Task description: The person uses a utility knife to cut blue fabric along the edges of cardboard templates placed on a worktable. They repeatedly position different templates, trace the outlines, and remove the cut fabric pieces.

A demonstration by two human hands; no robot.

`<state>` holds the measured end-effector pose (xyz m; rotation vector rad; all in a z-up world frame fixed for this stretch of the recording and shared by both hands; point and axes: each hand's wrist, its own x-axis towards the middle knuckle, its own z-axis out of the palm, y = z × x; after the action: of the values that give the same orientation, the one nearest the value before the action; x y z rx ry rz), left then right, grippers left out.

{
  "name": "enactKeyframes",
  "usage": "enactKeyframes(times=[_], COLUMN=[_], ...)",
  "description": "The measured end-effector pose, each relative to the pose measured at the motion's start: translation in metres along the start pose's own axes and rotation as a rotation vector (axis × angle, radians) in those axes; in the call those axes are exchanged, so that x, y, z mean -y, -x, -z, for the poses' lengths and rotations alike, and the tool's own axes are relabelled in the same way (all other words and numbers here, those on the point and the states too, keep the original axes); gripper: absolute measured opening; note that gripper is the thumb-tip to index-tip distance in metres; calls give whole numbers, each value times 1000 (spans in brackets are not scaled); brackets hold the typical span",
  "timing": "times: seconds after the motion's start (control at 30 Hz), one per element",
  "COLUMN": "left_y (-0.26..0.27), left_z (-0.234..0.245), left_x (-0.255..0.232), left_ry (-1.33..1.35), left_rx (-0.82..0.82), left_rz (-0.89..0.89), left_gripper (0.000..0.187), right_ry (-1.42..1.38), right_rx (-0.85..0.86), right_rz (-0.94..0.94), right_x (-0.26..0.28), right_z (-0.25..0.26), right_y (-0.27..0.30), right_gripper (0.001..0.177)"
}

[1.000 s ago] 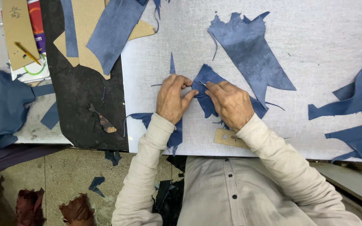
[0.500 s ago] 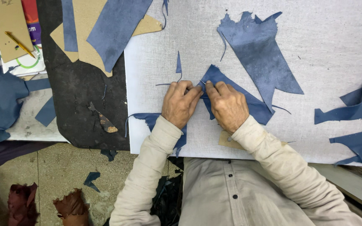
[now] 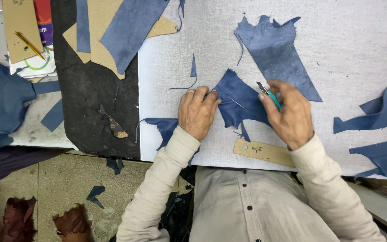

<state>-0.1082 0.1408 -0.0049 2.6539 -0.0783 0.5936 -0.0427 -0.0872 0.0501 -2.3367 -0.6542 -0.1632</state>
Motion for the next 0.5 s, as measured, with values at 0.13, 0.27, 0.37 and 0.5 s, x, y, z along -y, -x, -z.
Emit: enactKeyframes(times=[0.13, 0.27, 0.37, 0.5], left_y=[6, 16, 9, 6], left_z=[-2, -4, -4, 13], left_x=[-24, -29, -30, -39], left_ry=[-194, -242, -249, -74], left_rx=[94, 53, 48, 104], left_rz=[70, 91, 102, 168], left_gripper=[59, 62, 65, 89], right_ry=[63, 135, 83, 107], right_rx=[188, 186, -42, 41], right_rz=[-76, -41, -45, -169], right_x=[-17, -36, -54, -50], right_z=[-30, -28, 18, 51], right_y=[-18, -27, -30, 0], right_gripper=[37, 29, 22, 22])
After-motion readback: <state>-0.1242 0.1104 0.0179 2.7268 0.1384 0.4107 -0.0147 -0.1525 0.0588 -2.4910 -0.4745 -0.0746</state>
